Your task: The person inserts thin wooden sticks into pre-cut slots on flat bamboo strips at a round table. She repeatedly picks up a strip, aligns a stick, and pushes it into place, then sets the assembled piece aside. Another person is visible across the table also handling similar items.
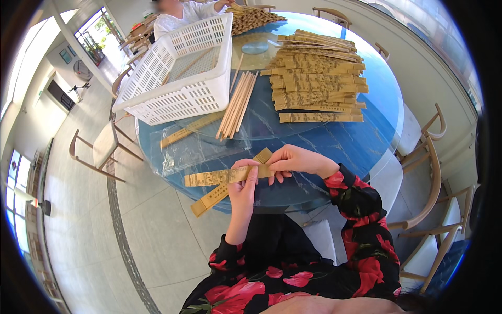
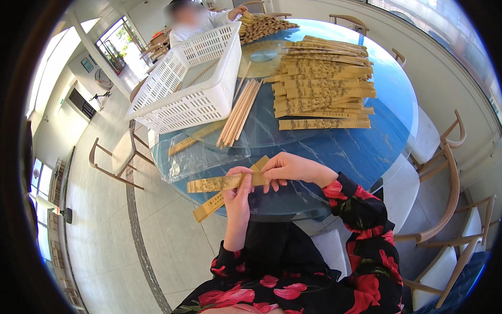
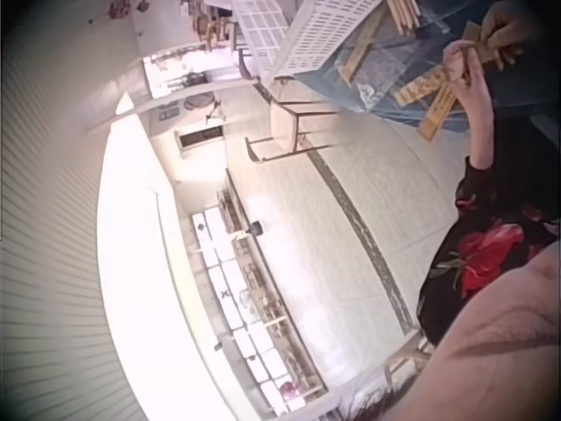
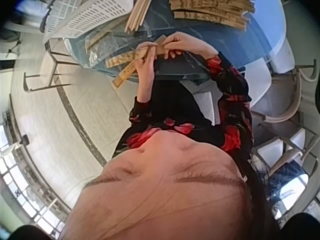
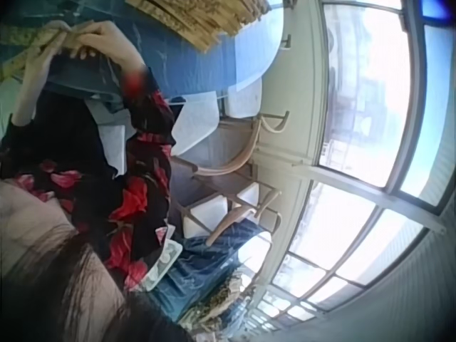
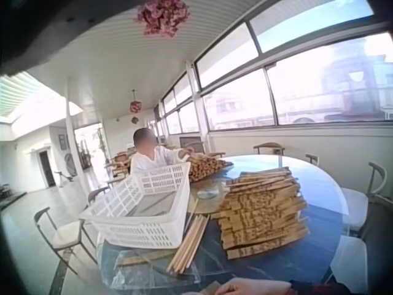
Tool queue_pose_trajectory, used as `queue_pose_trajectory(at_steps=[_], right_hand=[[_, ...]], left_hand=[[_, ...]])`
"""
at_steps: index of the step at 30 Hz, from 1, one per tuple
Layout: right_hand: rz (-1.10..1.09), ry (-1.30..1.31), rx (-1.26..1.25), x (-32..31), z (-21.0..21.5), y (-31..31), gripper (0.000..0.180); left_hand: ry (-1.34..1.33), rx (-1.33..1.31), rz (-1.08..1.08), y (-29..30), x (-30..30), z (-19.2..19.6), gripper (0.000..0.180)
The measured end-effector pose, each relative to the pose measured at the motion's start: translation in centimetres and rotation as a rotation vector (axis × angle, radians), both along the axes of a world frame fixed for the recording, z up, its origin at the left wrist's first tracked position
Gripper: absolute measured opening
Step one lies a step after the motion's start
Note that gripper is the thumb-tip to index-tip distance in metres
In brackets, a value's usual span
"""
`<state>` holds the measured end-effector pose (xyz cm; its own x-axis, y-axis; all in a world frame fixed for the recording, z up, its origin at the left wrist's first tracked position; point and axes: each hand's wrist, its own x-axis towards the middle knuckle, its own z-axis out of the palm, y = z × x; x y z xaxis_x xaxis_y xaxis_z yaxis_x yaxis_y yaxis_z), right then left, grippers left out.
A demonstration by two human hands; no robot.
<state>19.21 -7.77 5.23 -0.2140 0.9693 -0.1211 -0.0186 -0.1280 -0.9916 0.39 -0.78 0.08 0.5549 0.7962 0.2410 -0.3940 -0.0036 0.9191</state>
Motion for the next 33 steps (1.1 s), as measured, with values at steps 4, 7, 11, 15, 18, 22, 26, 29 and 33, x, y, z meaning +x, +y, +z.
queue_pose_trajectory(at_steps=[4, 7, 11, 15, 18, 22, 26, 29, 33], right_hand=[[0.027, -0.069, 0.002, 0.1, 0.0, 0.1, 0.023], [0.025, -0.107, 0.009, 0.0, 0.0, 0.0, 0.023], [0.026, -0.086, 0.008, 0.0, -0.3, 0.1, 0.020], [-0.041, -0.117, -0.004, -0.2, -0.3, 0.3, 0.017], [-0.065, -0.193, 0.046, -0.3, -0.7, 0.4, 0.015], [-0.075, -0.220, 0.071, -0.2, -0.7, 0.4, 0.018], [-0.090, -0.085, -0.005, 0.1, -1.1, 0.4, 0.020], [-0.077, -0.071, -0.023, 0.1, -1.3, 0.5, 0.020], [-0.067, -0.146, 0.000, -0.2, -1.0, 0.7, 0.020]], left_hand=[[-0.005, 0.002, 0.003, 0.2, 0.1, -0.3, 0.009], [-0.010, -0.005, -0.007, 0.1, 0.1, -0.3, 0.010], [0.000, 0.025, -0.027, 0.0, 0.1, 0.0, 0.010], [0.080, 0.122, -0.008, 0.0, -0.1, -0.1, 0.007], [0.144, 0.295, 0.079, -0.2, 0.2, -0.2, 0.006], [0.145, 0.326, 0.082, -0.2, 0.4, -0.5, 0.014], [0.028, 0.045, -0.125, -0.1, -0.2, 0.5, 0.026], [0.013, -0.028, -0.188, 0.3, -0.5, 0.2, 0.030], [-0.009, -0.037, -0.211, 0.9, -0.6, -0.5, 0.029]])
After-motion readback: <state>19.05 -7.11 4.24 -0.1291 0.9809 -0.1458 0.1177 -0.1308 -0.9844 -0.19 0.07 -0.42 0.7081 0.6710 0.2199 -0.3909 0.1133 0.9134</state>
